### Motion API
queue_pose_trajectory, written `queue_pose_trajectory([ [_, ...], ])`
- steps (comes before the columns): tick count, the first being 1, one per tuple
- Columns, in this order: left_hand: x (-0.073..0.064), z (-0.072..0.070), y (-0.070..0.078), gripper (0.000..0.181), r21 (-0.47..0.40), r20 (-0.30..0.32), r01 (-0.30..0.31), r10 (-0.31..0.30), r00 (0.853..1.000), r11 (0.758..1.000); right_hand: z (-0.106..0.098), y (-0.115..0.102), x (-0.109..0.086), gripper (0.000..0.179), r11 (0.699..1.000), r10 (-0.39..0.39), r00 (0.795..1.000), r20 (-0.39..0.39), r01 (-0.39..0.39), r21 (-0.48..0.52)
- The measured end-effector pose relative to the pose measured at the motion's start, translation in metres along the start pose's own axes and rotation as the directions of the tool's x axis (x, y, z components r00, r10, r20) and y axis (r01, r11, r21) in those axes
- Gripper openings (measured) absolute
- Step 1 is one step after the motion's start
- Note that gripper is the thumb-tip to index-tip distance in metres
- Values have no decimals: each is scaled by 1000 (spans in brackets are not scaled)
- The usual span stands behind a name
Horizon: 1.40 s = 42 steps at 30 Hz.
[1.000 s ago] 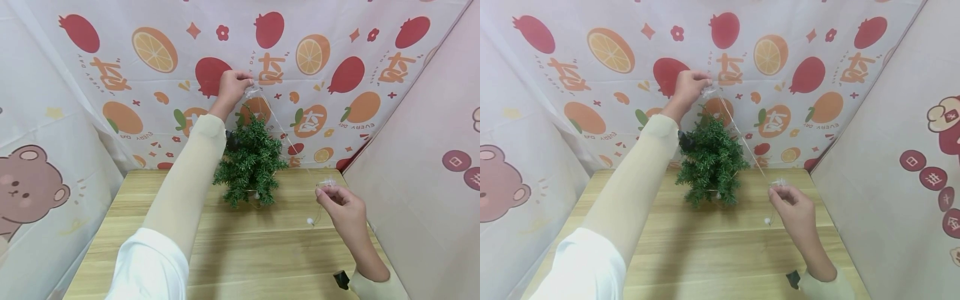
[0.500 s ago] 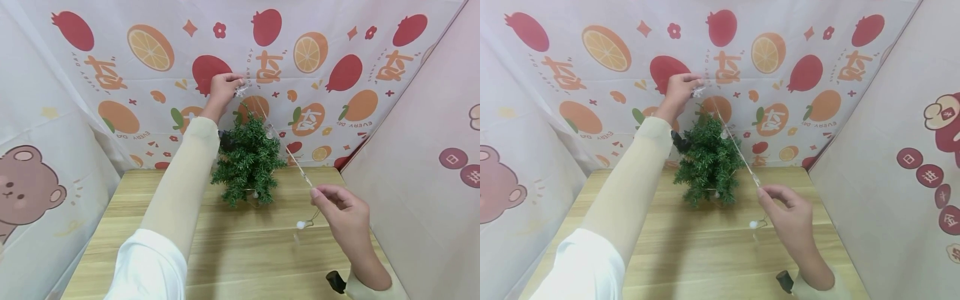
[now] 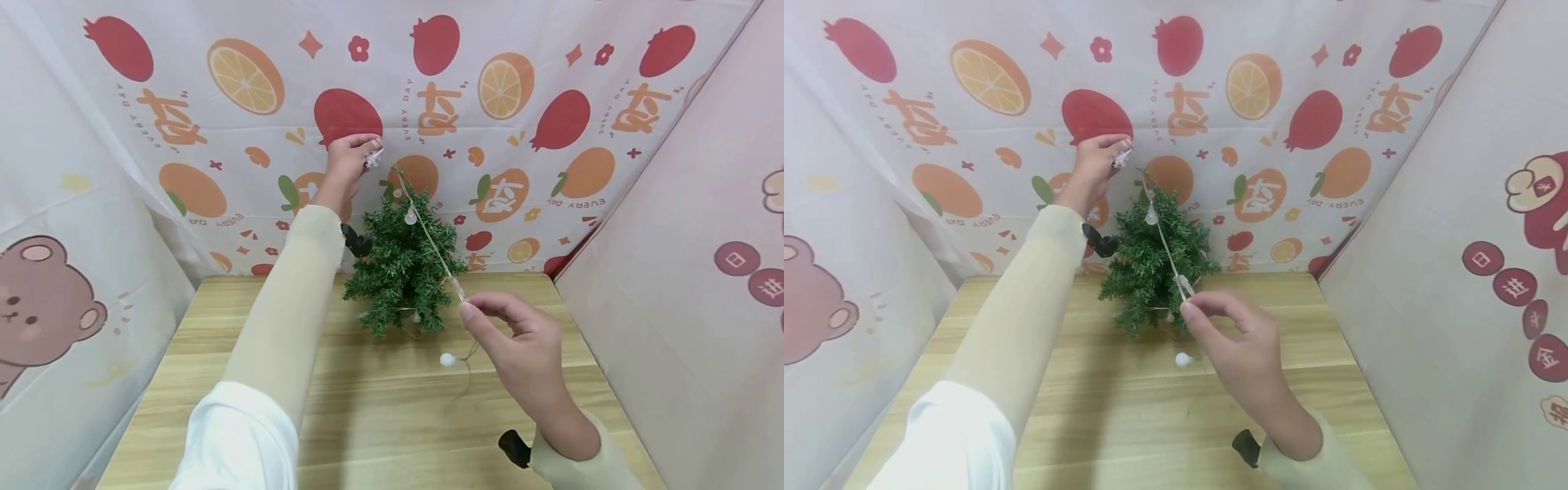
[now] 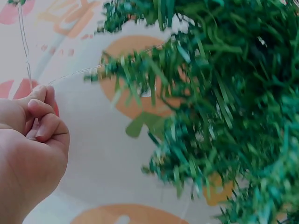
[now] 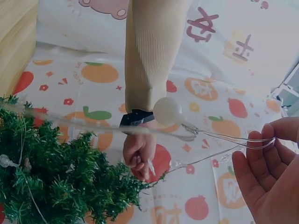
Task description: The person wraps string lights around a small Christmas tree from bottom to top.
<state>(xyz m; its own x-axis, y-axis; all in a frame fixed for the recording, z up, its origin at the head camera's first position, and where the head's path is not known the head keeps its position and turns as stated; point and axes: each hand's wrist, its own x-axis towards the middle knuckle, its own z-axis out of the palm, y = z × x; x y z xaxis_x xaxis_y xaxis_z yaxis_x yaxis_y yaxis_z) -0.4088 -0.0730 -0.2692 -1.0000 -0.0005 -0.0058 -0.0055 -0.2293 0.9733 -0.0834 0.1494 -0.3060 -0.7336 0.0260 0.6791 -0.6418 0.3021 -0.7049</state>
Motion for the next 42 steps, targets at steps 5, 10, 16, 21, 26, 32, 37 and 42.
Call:
queue_pose_trajectory([
  [5, -1, -18, -10, 21, -57, -4, 15, -15, 1000, 998, 4, 4, 2, 16, 1000, 4, 1000, 17, -4, -3],
  [10, 1, -27, -23, 20, -100, -19, 19, -21, 1000, 995, 12, 9, 4, 16, 1000, -3, 999, 40, 2, 9],
  [16, 7, -24, -33, 14, -277, -29, 19, -28, 999, 961, 24, 10, 10, 16, 995, -92, 993, 68, 89, 48],
  [21, 9, -18, -30, 12, -327, -34, 6, -18, 999, 945, 32, 4, 17, 7, 975, -193, 981, 7, 191, 115],
  [26, 9, -10, -20, 13, -308, -26, 3, -12, 1000, 951, 34, -1, 20, 10, 953, -241, 966, -91, 253, 167],
  [32, 7, -16, -18, 14, -278, -31, -15, 7, 999, 960, 38, 1, 18, 5, 956, -239, 970, -53, 244, 162],
  [37, 6, -27, -31, 15, -213, -38, -15, 7, 999, 977, 43, 9, 10, 11, 972, -212, 977, 25, 208, 113],
  [42, 5, -40, -51, 18, -176, -57, -35, 26, 998, 984, 48, 15, 0, 15, 982, -177, 980, 89, 169, 89],
])
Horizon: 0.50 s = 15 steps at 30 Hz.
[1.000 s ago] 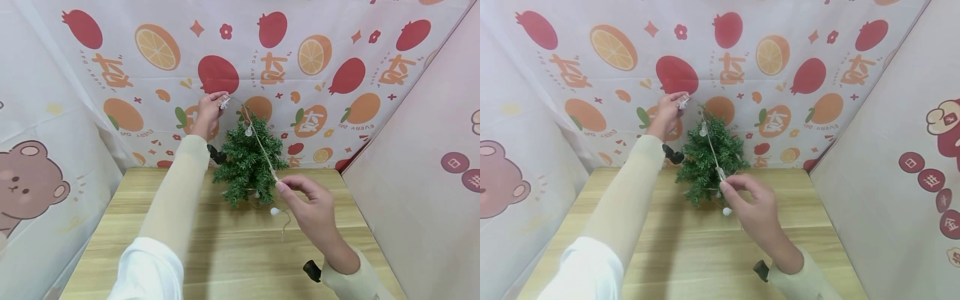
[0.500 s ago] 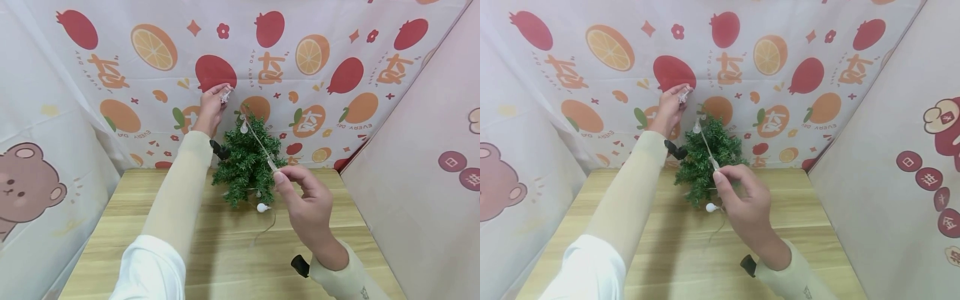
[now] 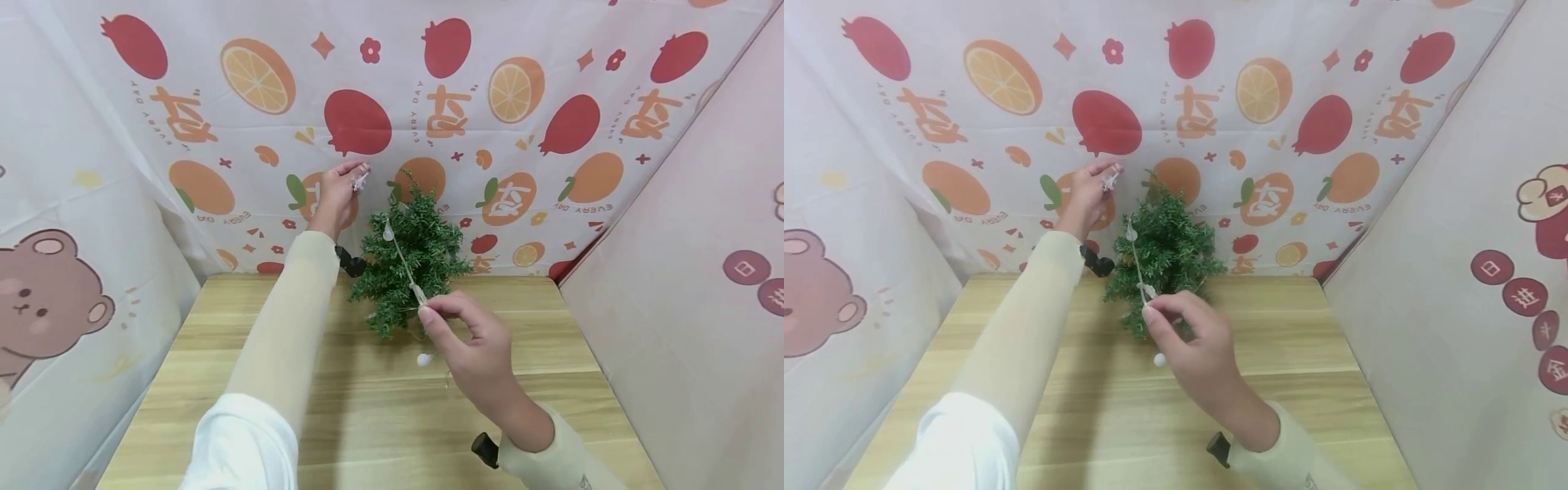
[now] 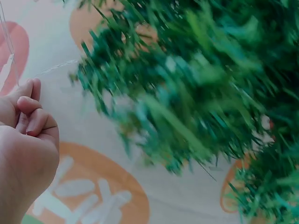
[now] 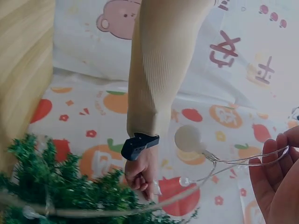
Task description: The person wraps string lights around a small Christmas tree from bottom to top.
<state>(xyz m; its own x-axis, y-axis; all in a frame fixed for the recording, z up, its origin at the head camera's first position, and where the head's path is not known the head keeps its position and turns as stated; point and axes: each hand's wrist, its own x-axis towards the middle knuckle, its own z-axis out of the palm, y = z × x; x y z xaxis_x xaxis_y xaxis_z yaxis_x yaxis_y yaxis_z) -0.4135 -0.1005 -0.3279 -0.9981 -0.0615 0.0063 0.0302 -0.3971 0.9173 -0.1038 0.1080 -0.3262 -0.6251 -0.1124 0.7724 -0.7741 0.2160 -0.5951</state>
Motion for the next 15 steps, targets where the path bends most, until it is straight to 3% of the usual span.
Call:
queue_pose_trajectory([
  [5, -6, -12, -14, 24, 93, -14, -5, 6, 1000, 996, 3, 4, -10, 15, 999, 38, 998, 50, -37, -10],
  [11, -14, -30, -33, 28, 138, -23, 34, -31, 999, 990, 7, 9, -23, 14, 999, 49, 993, 105, -47, -26],
  [15, -18, -42, -46, 31, 159, -21, 26, -23, 1000, 987, 4, 9, -31, 16, 997, 58, 992, 113, -53, -49],
])
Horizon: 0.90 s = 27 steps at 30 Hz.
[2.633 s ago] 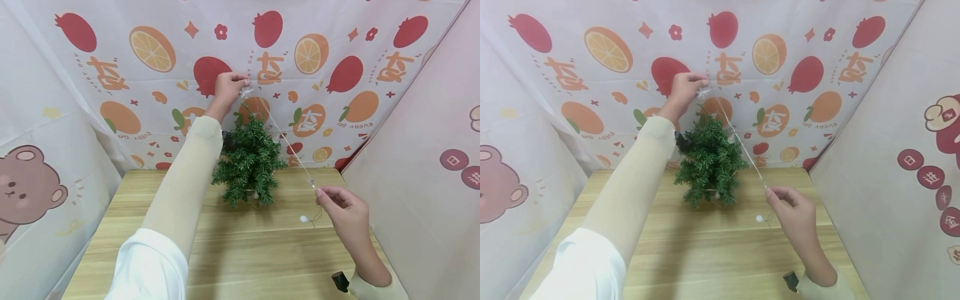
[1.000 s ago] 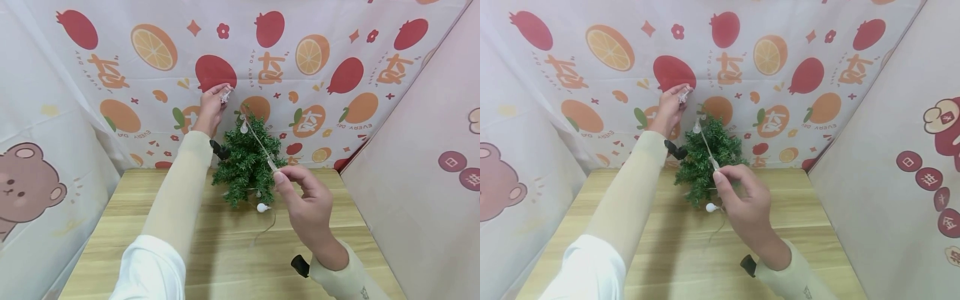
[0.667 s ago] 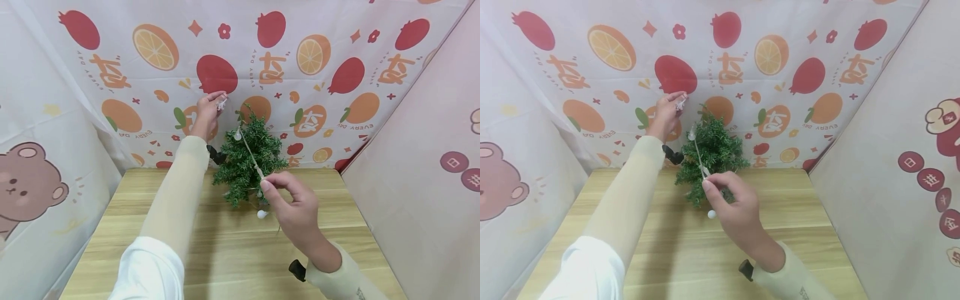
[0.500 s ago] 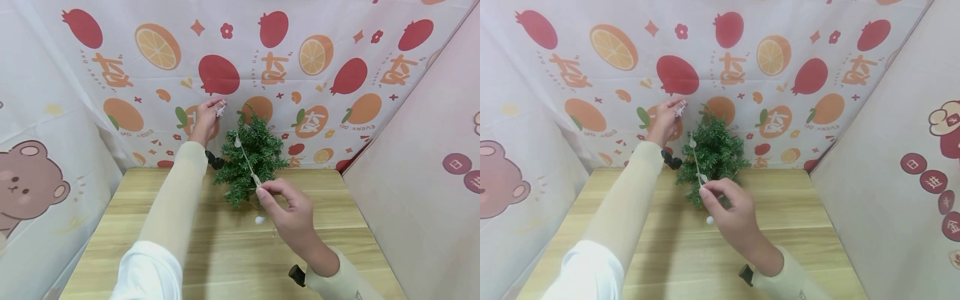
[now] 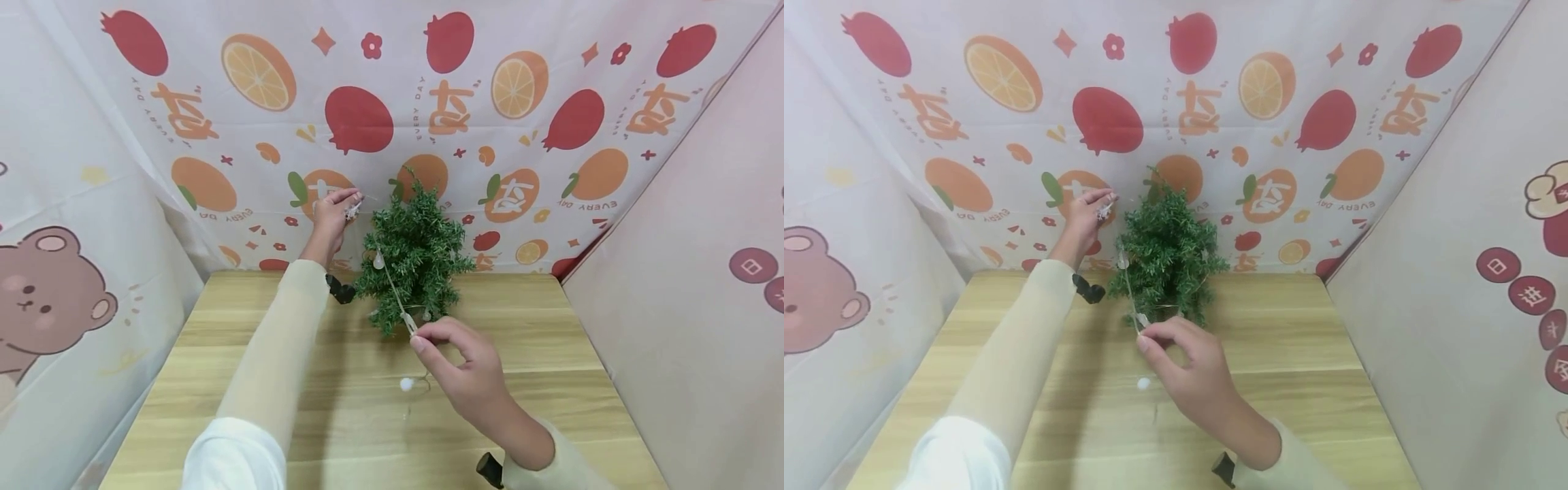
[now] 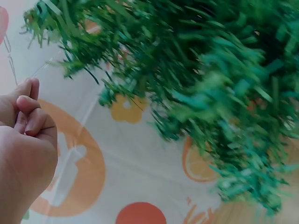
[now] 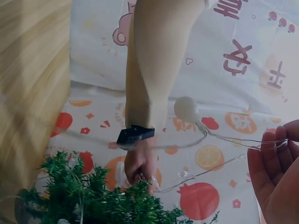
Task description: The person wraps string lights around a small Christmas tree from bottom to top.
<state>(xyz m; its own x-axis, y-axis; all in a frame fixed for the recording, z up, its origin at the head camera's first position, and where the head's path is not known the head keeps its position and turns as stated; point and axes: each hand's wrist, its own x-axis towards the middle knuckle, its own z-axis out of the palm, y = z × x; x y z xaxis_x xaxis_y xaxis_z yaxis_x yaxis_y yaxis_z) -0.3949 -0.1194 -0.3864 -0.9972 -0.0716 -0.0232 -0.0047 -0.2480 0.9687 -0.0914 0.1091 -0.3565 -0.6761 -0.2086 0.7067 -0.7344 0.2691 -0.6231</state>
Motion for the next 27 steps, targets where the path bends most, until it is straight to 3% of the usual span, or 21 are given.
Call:
queue_pose_trajectory([
  [6, -8, -10, -17, 33, -30, 21, -5, 5, 1000, 1000, -4, -3, -13, 22, 1000, 10, 1000, -1, -10, 4],
  [13, -25, -24, -33, 37, 38, -6, -9, 9, 1000, 999, -6, -6, -26, 20, 999, 22, 999, 28, -23, 32],
  [21, -39, -35, -54, 36, 58, -18, -28, 29, 999, 998, -10, -6, -37, 25, 999, -3, 998, 56, 0, 44],
  [27, -52, -40, -67, 25, 103, -15, -33, 35, 999, 994, -20, -7, -45, 30, 996, 65, 997, 51, -68, 62],
])
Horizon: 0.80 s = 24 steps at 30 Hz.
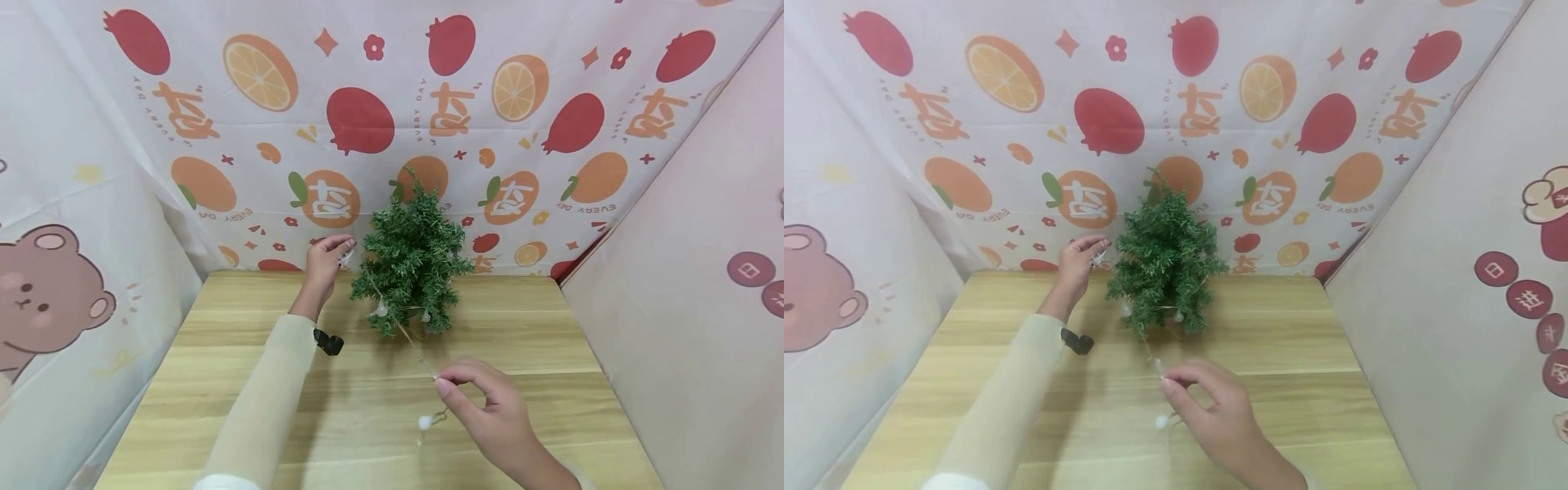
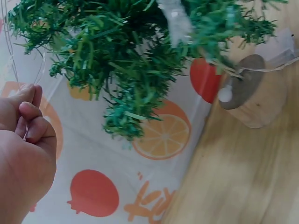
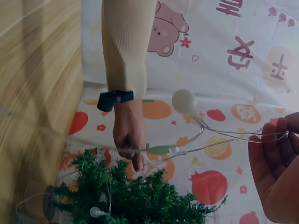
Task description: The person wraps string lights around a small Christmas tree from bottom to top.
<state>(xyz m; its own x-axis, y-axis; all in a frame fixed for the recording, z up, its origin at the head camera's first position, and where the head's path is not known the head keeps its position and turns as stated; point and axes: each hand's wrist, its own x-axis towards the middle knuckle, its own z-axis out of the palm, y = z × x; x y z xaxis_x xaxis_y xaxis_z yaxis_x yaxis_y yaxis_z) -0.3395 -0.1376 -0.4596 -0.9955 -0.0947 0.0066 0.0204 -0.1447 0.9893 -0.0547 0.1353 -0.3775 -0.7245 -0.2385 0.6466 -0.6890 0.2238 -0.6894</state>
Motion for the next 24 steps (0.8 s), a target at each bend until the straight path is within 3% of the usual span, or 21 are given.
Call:
queue_pose_trajectory([
  [10, -16, -1, -12, 22, 59, 27, 4, -5, 1000, 998, -22, 7, -5, 27, 993, -46, 995, -88, 56, 109],
  [15, -25, -1, -17, 28, 75, 43, -21, 18, 999, 997, -36, 5, -3, 25, 990, 14, 989, -145, 6, 138],
  [18, -31, -2, -19, 30, 121, 55, -44, 38, 998, 992, -47, 4, -2, 23, 989, 62, 980, -191, -35, 144],
  [24, -40, -1, -21, 25, 179, 104, -147, 129, 986, 973, -68, 8, 6, 17, 982, 87, 950, -299, -32, 184],
])
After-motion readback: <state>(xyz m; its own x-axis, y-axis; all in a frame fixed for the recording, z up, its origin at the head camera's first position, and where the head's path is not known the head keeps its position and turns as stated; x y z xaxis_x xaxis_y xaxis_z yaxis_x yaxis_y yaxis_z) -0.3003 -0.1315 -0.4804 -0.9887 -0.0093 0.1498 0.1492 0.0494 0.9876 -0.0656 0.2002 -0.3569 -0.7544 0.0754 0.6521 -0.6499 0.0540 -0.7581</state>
